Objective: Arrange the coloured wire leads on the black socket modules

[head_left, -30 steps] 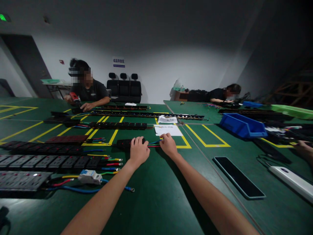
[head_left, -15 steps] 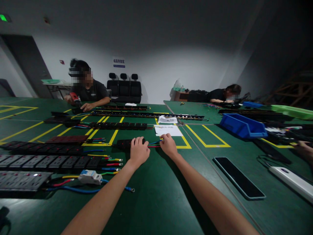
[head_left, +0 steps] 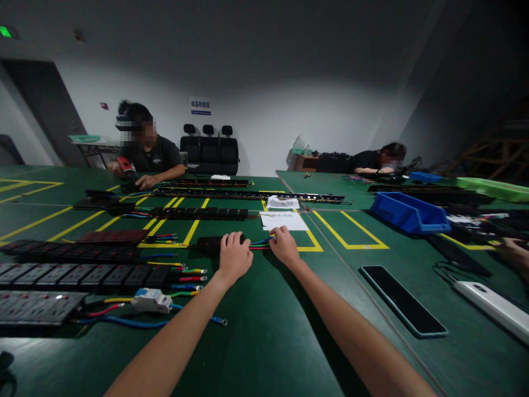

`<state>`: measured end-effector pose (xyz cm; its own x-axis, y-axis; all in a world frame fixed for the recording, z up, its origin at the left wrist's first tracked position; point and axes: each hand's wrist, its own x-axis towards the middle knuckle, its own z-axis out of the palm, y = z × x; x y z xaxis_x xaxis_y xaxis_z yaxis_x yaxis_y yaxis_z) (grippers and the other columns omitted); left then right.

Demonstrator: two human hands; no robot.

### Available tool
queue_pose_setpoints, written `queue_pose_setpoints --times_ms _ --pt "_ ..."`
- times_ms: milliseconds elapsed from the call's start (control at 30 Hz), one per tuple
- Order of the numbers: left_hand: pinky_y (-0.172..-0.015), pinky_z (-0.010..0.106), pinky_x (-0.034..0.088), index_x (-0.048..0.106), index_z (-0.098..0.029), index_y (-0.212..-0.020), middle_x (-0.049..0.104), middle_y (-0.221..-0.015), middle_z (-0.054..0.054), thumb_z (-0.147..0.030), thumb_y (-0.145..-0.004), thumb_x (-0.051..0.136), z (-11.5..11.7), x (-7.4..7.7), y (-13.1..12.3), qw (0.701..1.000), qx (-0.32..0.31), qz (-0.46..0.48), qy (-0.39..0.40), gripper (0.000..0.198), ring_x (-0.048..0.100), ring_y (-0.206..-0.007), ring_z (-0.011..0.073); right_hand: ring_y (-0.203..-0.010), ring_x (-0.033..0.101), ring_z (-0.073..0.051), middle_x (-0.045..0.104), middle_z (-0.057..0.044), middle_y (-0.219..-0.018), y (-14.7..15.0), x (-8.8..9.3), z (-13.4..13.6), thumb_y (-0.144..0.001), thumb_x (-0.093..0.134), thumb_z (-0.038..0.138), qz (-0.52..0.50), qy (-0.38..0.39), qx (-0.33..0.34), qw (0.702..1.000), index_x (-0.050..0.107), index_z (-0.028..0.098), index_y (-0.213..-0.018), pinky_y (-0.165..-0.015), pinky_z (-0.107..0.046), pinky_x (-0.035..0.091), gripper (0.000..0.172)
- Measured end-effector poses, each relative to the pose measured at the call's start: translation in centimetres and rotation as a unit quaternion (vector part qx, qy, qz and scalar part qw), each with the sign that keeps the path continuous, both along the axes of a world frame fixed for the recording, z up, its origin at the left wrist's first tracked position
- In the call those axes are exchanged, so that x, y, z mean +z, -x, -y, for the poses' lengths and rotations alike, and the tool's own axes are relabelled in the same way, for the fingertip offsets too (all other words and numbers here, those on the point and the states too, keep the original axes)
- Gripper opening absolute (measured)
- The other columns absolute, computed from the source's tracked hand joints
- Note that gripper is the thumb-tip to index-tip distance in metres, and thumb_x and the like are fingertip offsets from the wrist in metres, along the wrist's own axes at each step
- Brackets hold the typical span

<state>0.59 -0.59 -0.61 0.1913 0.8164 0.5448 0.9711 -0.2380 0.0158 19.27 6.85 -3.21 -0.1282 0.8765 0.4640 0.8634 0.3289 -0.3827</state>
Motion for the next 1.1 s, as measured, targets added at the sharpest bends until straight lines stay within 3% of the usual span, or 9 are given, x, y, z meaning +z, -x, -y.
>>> queue_pose_setpoints --times_ms 733,1100 --pt "-0.110 0.052 0.035 0.073 -0.021 -0.104 0.062 -0.129 0.014 -0.023 -0.087 0.056 -0.1 -0.2 0.1 1.000 0.001 -0.009 -0.006 0.024 0.052 -0.124 0.0311 -0.089 0.059 -0.017 0.058 -0.007 -0.105 1.0 0.5 0.8 -0.091 0.049 0.010 -0.035 -0.213 0.098 0.972 0.069 0.020 -0.104 -0.079 -0.026 0.049 0.026" --pt "-0.110 0.053 0.035 0.073 -0.021 -0.104 0.062 -0.129 0.015 -0.022 -0.084 0.058 -0.4 -0.4 0.2 1.000 0.001 -0.021 -0.014 0.025 0.053 -0.124 0.0329 -0.085 0.055 -0.017 0.053 -0.008 -0.100 1.9 0.8 1.6 -0.084 0.050 0.007 -0.009 -0.216 0.105 0.971 0.070 0.018 -0.097 -0.077 -0.027 0.048 0.026"
